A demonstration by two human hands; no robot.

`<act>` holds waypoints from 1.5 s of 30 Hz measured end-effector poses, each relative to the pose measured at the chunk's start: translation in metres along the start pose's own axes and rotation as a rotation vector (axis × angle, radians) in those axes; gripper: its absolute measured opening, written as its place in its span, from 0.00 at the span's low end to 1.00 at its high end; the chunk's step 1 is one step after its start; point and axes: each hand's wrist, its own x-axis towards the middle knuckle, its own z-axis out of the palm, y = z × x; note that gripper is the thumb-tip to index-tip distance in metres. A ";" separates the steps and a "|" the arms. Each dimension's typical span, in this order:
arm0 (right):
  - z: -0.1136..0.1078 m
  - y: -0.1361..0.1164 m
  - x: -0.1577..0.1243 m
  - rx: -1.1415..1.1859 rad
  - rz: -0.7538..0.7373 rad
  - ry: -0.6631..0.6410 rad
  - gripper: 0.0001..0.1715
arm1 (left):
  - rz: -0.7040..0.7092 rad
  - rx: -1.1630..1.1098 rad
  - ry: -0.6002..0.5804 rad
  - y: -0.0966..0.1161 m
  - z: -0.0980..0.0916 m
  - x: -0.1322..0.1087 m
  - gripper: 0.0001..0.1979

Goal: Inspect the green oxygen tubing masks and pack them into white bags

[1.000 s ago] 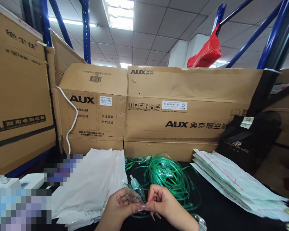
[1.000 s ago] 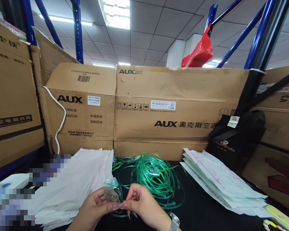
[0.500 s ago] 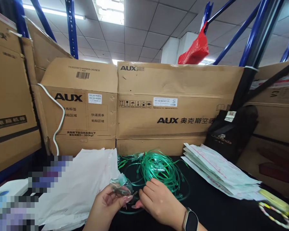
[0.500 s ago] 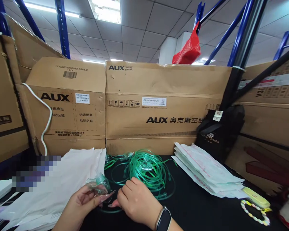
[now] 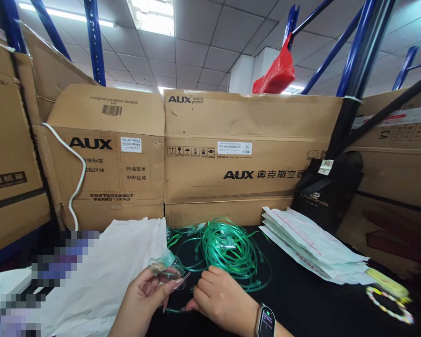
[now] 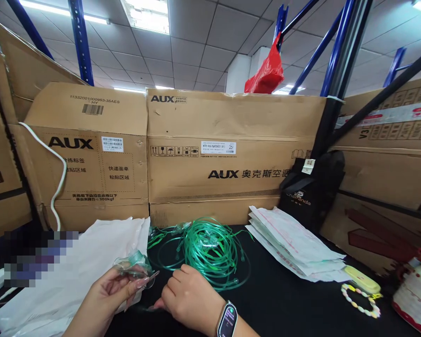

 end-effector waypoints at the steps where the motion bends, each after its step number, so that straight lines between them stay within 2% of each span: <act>1: 0.000 0.000 0.001 0.178 0.107 0.032 0.17 | -0.044 -0.048 -0.022 0.003 0.000 0.000 0.12; 3: -0.003 -0.002 0.005 0.705 0.374 0.103 0.12 | -0.148 -0.181 -0.113 0.008 0.000 -0.002 0.12; 5: -0.006 -0.005 0.009 1.316 0.581 0.126 0.17 | -0.247 -0.288 -0.245 0.011 -0.001 -0.005 0.11; 7: -0.008 -0.008 0.011 1.780 0.632 0.100 0.21 | -0.298 -0.323 -0.338 0.011 -0.002 -0.006 0.10; 8: -0.009 -0.009 0.012 1.919 0.620 0.090 0.22 | -0.310 -0.319 -0.365 0.011 -0.002 -0.006 0.11; 10: -0.008 -0.012 0.011 2.050 0.594 0.106 0.22 | -0.321 -0.278 -0.417 0.009 -0.001 -0.007 0.13; 14: -0.006 -0.013 0.008 2.135 0.588 0.104 0.17 | -0.343 -0.192 -0.460 0.011 0.004 -0.007 0.16; 17: -0.006 -0.012 0.008 2.219 0.603 0.089 0.14 | -0.342 -0.183 -0.460 0.015 0.008 -0.008 0.13; 21: -0.009 -0.011 0.008 2.275 0.644 0.128 0.12 | -0.319 -0.209 -0.407 0.014 0.010 -0.008 0.12; 25: -0.010 -0.010 0.007 2.244 0.618 0.175 0.10 | -0.311 -0.218 -0.350 0.009 0.010 -0.006 0.13; 29: -0.009 -0.012 0.007 2.207 0.597 0.181 0.13 | -0.314 -0.213 -0.330 0.004 0.010 -0.005 0.14; 33: -0.008 -0.015 0.009 2.110 0.646 0.181 0.15 | -0.313 -0.216 -0.274 0.003 0.011 -0.007 0.13; 37: -0.012 -0.018 0.012 1.995 0.692 0.250 0.12 | -0.334 -0.253 -0.212 0.004 0.015 -0.009 0.13; 41: -0.015 -0.019 0.014 1.904 0.704 0.340 0.07 | -0.325 -0.298 -0.226 0.004 0.017 -0.009 0.13; 45: -0.015 -0.016 0.013 1.921 0.646 0.289 0.08 | -0.373 -0.332 -0.218 0.003 0.015 -0.007 0.12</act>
